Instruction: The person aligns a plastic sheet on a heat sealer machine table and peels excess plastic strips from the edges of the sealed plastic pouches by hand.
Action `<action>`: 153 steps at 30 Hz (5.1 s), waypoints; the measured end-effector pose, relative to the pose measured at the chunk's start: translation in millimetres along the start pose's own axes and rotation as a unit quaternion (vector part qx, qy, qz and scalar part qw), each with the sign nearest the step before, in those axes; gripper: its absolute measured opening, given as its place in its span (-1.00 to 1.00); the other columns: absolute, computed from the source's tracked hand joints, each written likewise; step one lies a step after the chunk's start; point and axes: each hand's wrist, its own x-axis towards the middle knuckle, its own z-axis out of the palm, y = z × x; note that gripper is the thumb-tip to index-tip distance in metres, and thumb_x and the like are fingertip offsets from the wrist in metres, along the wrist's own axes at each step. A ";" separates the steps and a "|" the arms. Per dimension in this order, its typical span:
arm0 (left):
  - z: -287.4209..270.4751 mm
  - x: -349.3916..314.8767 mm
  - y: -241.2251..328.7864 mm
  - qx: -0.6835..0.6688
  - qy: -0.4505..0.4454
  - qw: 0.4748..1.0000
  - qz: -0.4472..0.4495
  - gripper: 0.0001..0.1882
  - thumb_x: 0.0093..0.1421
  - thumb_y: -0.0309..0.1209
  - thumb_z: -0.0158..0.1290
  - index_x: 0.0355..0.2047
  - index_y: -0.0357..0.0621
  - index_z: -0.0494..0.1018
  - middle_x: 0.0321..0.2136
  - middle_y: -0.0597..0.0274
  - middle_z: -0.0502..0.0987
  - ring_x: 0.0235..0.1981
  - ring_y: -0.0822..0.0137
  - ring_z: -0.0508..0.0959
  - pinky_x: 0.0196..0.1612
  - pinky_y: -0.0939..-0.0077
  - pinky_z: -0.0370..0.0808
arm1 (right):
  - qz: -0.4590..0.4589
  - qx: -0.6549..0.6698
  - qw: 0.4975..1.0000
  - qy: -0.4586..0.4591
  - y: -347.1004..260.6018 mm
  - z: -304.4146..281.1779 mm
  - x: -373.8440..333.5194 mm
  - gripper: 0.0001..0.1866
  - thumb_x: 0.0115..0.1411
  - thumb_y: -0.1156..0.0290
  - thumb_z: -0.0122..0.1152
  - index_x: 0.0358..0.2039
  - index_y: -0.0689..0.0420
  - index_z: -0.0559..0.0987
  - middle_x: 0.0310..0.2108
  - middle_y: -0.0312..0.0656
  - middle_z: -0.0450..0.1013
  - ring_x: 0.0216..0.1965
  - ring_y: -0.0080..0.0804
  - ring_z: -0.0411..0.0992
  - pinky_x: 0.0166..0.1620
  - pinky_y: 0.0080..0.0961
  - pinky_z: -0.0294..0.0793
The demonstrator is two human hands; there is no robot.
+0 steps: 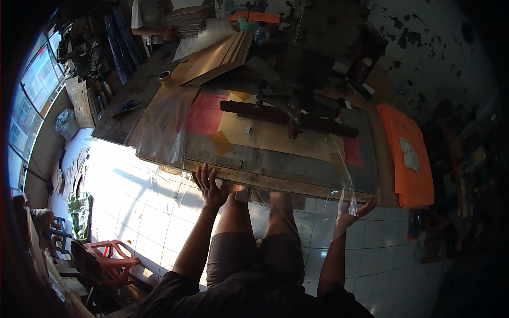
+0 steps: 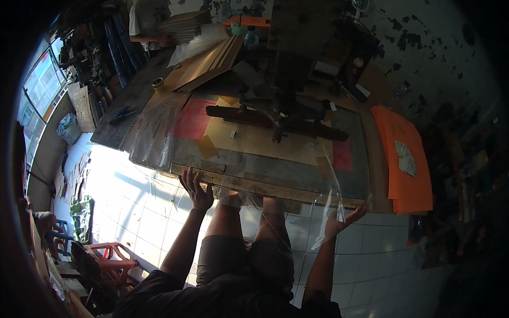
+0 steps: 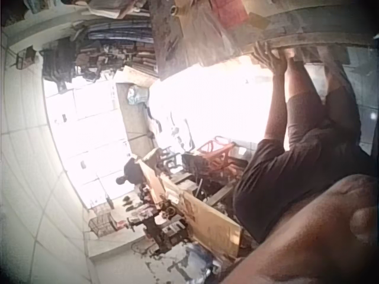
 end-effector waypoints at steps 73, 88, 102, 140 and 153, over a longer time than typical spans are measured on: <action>-63.3 24.4 32.9 -0.069 -0.089 0.992 -0.052 -0.40 0.23 -0.34 -0.09 0.30 -0.12 0.27 0.38 -0.04 0.17 0.45 -0.16 0.03 0.46 -0.14 -0.12 | 0.090 0.160 0.890 -0.417 -97.3 -40.5 134.4 -0.48 0.40 0.04 0.06 0.02 0.29 0.56 -0.14 0.06 0.59 -0.09 -0.15 0.58 0.01 -0.33 0.46; -90.6 63.7 67.5 -0.084 -0.089 0.987 -0.105 -0.60 0.36 -0.24 -0.10 0.13 -0.08 0.45 0.17 0.09 0.45 0.31 0.04 0.30 0.38 0.03 0.03 | 0.094 0.365 0.827 -0.418 -113.3 -105.3 95.0 -0.75 0.37 0.25 0.25 -0.16 0.20 0.61 -0.40 -0.46 0.44 -0.36 -0.76 0.30 -0.24 -0.69 0.31; -79.6 154.2 142.6 -0.535 -0.286 0.755 -0.249 -0.64 0.38 -0.25 0.09 -0.08 -0.39 0.46 -0.27 -0.04 0.66 -0.23 0.20 0.68 0.07 0.24 0.53 | 0.107 0.508 0.801 -0.298 -76.1 -176.9 82.3 -0.68 0.32 0.17 0.31 -0.25 0.22 0.58 -0.31 -0.26 0.40 -0.39 -0.52 0.43 -0.35 -0.54 0.39; -163.3 100.5 132.6 -0.143 0.071 0.973 -0.164 -0.53 0.28 -0.44 0.10 0.17 -0.27 0.31 -0.03 -0.08 0.52 0.04 0.18 0.52 0.10 0.28 0.42 | -0.056 0.433 0.846 -0.305 -176.2 -183.9 65.6 -0.70 0.25 0.24 0.39 -0.32 0.26 0.60 -0.42 -0.28 0.41 -0.51 -0.57 0.37 -0.42 -0.60 0.36; -176.8 29.1 160.2 -0.461 -0.337 0.780 -0.255 -0.38 0.40 -0.14 -0.05 0.30 -0.32 0.16 0.18 -0.26 0.35 0.23 -0.19 0.38 0.24 0.10 0.31 | -0.241 0.337 0.863 -0.289 -225.8 -155.0 55.6 -0.86 0.16 0.41 0.42 -0.34 0.17 0.64 -0.48 -0.24 0.49 -0.49 -0.50 0.46 -0.44 -0.55 0.43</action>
